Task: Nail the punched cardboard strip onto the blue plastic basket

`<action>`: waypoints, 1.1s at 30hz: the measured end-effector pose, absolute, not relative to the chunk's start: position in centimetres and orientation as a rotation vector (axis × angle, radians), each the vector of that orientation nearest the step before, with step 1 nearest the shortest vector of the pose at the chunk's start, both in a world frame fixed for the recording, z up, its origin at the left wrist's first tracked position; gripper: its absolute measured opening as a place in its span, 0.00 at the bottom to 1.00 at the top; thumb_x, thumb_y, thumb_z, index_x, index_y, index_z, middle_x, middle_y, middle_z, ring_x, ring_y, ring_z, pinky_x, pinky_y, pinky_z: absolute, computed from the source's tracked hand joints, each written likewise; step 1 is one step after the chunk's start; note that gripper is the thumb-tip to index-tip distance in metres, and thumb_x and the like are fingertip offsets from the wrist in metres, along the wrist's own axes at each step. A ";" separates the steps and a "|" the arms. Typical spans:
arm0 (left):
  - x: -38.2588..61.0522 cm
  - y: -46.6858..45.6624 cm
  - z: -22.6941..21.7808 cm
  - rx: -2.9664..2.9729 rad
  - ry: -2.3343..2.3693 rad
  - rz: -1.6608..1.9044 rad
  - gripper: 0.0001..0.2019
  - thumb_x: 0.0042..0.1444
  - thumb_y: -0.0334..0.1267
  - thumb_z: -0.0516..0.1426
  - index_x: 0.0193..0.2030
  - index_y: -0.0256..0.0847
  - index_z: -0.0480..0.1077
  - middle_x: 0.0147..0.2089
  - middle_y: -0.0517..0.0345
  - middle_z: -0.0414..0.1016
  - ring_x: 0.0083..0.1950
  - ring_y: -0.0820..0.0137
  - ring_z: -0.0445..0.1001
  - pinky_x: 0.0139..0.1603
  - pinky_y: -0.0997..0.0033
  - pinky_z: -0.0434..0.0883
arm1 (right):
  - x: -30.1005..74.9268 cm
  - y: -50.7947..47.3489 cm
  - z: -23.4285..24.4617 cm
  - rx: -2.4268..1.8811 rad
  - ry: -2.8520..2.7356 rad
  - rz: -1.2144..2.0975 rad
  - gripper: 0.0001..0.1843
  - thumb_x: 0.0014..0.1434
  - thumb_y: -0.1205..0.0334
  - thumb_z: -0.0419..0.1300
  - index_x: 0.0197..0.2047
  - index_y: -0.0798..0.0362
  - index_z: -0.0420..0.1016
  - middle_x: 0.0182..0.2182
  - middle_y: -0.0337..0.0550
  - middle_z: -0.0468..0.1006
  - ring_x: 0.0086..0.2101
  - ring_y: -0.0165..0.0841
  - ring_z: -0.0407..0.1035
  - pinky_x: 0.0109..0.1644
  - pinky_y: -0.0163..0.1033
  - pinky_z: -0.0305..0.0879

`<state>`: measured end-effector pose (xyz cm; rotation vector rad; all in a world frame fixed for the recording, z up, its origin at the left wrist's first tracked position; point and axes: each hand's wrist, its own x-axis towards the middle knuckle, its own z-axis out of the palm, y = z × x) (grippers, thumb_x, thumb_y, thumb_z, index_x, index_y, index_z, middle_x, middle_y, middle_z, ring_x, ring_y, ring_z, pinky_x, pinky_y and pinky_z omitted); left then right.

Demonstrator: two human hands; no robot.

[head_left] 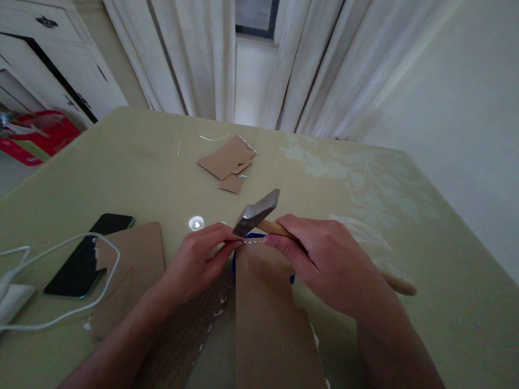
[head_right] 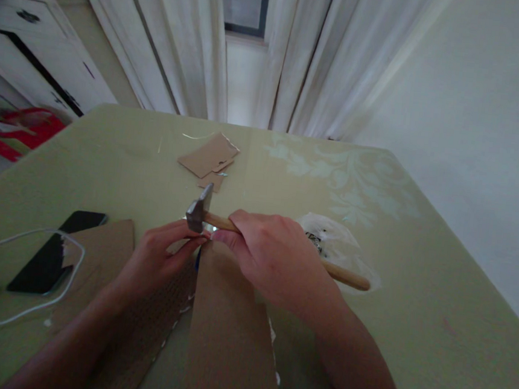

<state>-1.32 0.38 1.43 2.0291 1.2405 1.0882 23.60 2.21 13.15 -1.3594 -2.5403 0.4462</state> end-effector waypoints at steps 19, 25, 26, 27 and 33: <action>-1.3 0.2 1.9 2.050 1.220 1.072 0.08 0.73 0.31 0.60 0.47 0.43 0.82 0.48 0.53 0.86 0.49 0.64 0.85 0.50 0.69 0.78 | 23.4 1.7 13.3 -1.393 -2.602 0.409 0.21 0.83 0.49 0.53 0.39 0.51 0.75 0.32 0.43 0.82 0.30 0.35 0.69 0.37 0.43 0.47; -1.4 0.3 1.6 2.048 1.217 1.043 0.09 0.73 0.32 0.60 0.49 0.44 0.82 0.50 0.52 0.86 0.51 0.63 0.85 0.53 0.67 0.79 | 23.4 2.0 12.9 -1.425 -2.644 0.414 0.22 0.83 0.49 0.54 0.39 0.51 0.76 0.31 0.43 0.82 0.30 0.35 0.70 0.36 0.44 0.45; -1.4 0.3 1.6 2.043 1.213 1.046 0.09 0.73 0.31 0.60 0.48 0.44 0.82 0.50 0.52 0.86 0.51 0.63 0.85 0.53 0.67 0.79 | 23.4 2.0 12.9 -1.417 -2.660 0.411 0.21 0.83 0.50 0.54 0.39 0.51 0.76 0.32 0.43 0.82 0.30 0.35 0.70 0.36 0.44 0.45; -1.4 0.3 1.6 2.035 1.208 1.055 0.08 0.72 0.31 0.60 0.47 0.44 0.83 0.49 0.53 0.86 0.51 0.64 0.85 0.53 0.68 0.79 | 23.5 2.1 12.9 -1.403 -2.658 0.412 0.21 0.83 0.50 0.54 0.38 0.51 0.75 0.32 0.43 0.81 0.30 0.35 0.69 0.36 0.44 0.45; -1.5 0.5 2.1 1.984 1.189 1.077 0.08 0.71 0.31 0.62 0.45 0.44 0.84 0.46 0.56 0.86 0.47 0.67 0.85 0.49 0.71 0.78 | 24.0 2.3 13.2 -1.389 -2.527 0.490 0.22 0.82 0.49 0.54 0.37 0.51 0.74 0.30 0.40 0.79 0.29 0.34 0.67 0.38 0.43 0.48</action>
